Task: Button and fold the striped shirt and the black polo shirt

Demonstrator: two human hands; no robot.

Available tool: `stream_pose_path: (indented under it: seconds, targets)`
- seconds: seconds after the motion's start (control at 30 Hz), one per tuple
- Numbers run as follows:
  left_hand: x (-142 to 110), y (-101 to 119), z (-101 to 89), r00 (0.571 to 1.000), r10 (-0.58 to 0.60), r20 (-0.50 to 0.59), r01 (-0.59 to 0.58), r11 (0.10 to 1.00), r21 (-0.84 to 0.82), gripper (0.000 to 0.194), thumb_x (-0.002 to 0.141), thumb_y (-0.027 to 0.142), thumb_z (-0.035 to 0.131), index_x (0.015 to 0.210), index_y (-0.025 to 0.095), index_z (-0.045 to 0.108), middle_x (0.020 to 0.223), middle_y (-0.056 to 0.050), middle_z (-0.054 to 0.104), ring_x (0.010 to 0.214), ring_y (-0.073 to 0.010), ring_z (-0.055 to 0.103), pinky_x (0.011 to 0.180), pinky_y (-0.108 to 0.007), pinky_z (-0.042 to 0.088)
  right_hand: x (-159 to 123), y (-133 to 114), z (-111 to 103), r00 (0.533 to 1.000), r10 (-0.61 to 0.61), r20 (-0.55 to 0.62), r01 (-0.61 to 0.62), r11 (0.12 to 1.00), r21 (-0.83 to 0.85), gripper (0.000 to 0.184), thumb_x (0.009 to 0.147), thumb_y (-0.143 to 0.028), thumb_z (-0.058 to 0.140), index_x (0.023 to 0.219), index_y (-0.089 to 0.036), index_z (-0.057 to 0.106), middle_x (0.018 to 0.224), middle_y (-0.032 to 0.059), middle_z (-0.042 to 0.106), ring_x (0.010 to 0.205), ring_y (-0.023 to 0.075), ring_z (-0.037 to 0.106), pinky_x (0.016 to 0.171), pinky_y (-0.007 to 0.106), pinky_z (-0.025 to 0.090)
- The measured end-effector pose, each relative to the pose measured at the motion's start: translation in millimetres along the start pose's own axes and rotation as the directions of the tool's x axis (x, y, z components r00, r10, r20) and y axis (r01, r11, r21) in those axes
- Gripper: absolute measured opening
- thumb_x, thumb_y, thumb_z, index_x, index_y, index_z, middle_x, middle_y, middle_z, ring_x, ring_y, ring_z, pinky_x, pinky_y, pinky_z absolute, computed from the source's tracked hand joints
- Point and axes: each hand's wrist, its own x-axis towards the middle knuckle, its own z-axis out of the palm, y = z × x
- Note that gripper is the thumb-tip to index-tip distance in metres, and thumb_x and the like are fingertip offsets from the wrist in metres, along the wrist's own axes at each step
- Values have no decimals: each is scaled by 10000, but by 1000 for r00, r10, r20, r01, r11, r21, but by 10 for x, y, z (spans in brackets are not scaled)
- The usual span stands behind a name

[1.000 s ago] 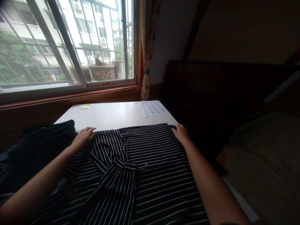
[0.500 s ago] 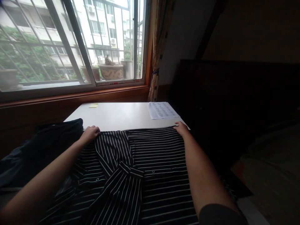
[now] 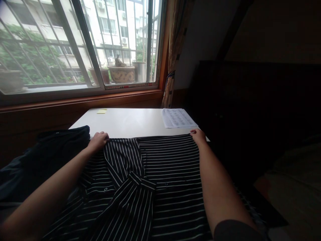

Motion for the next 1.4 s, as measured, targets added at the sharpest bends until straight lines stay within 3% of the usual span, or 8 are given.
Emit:
stream_pose_path:
  seconds: [0.23, 0.47, 0.57, 0.67, 0.87, 1.0, 1.2, 1.4]
  targets:
    - [16, 92, 5, 995, -32, -99, 38, 997, 59, 222, 957, 291, 474, 1023, 209, 669, 1143, -137, 618, 1115, -340, 499, 843, -441, 485, 159, -197, 32, 987, -44, -152, 49, 998, 32, 239, 820, -220, 611, 1013, -155, 735, 1099, 133, 672, 995, 255, 638, 949, 364, 481]
    - [24, 136, 32, 985, -61, -164, 75, 994, 78, 228, 954, 255, 452, 1019, 205, 664, 1143, -152, 593, 1130, -355, 490, 841, -463, 492, 127, -274, 38, 989, -105, -106, 113, 991, 73, 279, 818, -136, 570, 1035, -165, 744, 1106, 109, 709, 1025, 240, 652, 990, 355, 480]
    - [-24, 168, 9, 975, -61, -213, 78, 994, 71, 282, 950, 209, 429, 1150, 201, 629, 1296, -155, 524, 1206, -355, 465, 882, -462, 495, 60, -217, -73, 993, -91, -71, 99, 989, 111, 328, 820, -93, 527, 1049, -176, 749, 1101, 89, 737, 1057, 233, 662, 1005, 357, 479]
    - [-154, 233, -35, 968, 51, -245, -40, 998, 52, 313, 942, 219, 458, 1216, 200, 606, 1395, -137, 468, 1259, -346, 450, 981, -473, 477, -88, -84, -314, 997, -53, -48, 60, 985, 161, 349, 837, -96, 501, 1084, -168, 737, 1118, 95, 744, 1041, 225, 682, 955, 343, 516]
    - [-811, 495, -149, 866, 446, -228, -474, 876, -89, 293, 989, 307, 465, 1198, 210, 645, 1434, -113, 502, 1301, -309, 487, 1114, -509, 423, -763, 452, -1028, 998, 34, 59, -47, 971, 233, 316, 884, -199, 494, 1136, -138, 674, 1020, 130, 750, 783, 197, 720, 695, 292, 580]
    - [-1419, 666, -171, 800, 577, -164, -598, 786, -156, 344, 1009, 341, 456, 1306, 290, 622, 1507, -52, 495, 1429, -302, 404, 1188, -589, 318, -1408, 909, -1350, 981, 107, 161, -117, 992, 54, 298, 878, -322, 530, 1099, -189, 678, 978, 101, 744, 724, 218, 699, 669, 337, 559]
    - [-2087, 784, -64, 729, 681, -67, -684, 721, -113, 485, 1006, 422, 511, 1485, 371, 455, 1579, -26, 427, 1466, -320, 367, 1168, -622, 337, -2163, 1288, -1418, 996, -34, 80, 51, 975, -217, 295, 916, -424, 459, 948, -226, 675, 1034, 100, 734, 978, 275, 686, 883, 388, 513]
    - [-2380, 811, 68, 689, 720, -81, -724, 690, -22, 575, 1010, 450, 518, 1548, 361, 337, 1612, -26, 368, 1464, -317, 371, 1156, -598, 367, -2402, 1128, -1302, 998, -26, 62, 47, 928, -368, 375, 986, -453, 400, 1116, -172, 610, 1012, 136, 728, 956, 284, 699, 848, 378, 516]
